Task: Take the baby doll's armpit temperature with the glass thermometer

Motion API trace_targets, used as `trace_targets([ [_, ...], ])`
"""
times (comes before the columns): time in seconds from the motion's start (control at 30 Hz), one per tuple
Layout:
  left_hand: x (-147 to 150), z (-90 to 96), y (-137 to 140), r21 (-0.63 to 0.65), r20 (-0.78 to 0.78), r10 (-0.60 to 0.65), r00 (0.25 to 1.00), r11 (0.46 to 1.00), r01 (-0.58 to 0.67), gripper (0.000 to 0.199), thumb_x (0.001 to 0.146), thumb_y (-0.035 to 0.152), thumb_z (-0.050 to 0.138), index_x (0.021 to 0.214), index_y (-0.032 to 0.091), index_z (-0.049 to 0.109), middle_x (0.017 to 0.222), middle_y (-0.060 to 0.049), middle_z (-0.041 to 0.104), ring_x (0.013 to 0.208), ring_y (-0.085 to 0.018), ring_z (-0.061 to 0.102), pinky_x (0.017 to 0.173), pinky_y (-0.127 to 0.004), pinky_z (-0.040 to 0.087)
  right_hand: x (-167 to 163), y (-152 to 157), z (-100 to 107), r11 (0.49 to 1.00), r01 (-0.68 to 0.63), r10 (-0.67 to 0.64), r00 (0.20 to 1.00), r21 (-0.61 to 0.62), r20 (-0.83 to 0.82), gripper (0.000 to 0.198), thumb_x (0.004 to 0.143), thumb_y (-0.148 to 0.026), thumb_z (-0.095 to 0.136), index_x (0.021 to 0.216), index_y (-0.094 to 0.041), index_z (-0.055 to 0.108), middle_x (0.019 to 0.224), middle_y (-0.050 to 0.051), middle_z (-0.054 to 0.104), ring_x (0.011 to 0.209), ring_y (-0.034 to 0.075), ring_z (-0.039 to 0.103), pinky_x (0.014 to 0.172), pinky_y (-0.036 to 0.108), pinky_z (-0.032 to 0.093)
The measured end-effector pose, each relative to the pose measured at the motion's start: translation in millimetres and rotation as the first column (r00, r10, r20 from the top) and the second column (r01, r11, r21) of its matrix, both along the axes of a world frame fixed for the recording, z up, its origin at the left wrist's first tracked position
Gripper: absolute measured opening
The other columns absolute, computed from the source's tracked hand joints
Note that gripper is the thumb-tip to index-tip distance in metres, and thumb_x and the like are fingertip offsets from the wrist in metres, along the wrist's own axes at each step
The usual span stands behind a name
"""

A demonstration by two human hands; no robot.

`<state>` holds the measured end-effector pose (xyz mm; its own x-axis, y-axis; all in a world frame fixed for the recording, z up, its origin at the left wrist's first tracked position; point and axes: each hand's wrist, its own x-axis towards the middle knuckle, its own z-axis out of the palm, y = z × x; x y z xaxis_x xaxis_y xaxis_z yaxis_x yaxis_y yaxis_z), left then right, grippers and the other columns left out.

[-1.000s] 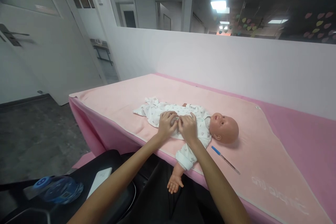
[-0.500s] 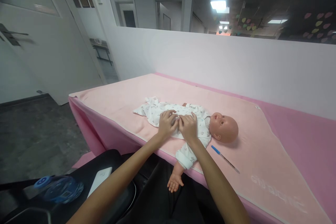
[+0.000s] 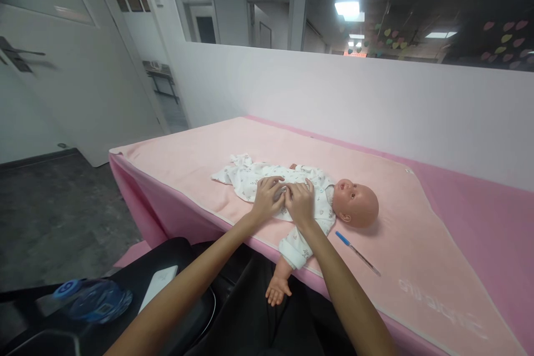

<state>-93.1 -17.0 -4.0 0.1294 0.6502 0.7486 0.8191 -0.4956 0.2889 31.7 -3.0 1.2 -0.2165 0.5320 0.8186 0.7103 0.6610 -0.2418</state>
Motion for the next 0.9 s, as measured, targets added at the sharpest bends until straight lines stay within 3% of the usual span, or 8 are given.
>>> trace_targets([
  [0.6, 0.5, -4.9, 5.3, -0.053, 0.051, -0.009, 0.999, 0.999, 0.012, 0.007, 0.078, 0.024, 0.043, 0.082, 0.02, 0.047, 0.082, -0.003, 0.056, 0.082, -0.019, 0.049, 0.08, -0.036, 0.034, 0.8, 1.0, -0.9, 1.0, -0.002, 0.002, 1.0, 0.014, 0.013, 0.019, 0.086, -0.02, 0.042, 0.08, -0.021, 0.06, 0.074, 0.0, 0.065, 0.072, 0.014, 0.057, 0.097, 0.039, 0.029],
  [0.9, 1.0, 0.3, -1.8, 0.043, 0.139, -0.072, 0.988, 0.997, 0.066, 0.012, 0.077, 0.018, 0.045, 0.089, 0.021, 0.048, 0.086, -0.002, 0.06, 0.082, -0.017, 0.052, 0.081, -0.034, 0.036, 1.0, 1.5, -0.9, 1.0, -0.004, 0.005, 1.0, 0.013, -0.013, 0.019, 0.085, -0.018, 0.041, 0.08, -0.021, 0.059, 0.075, 0.0, 0.065, 0.072, 0.014, 0.057, 0.094, 0.037, 0.032],
])
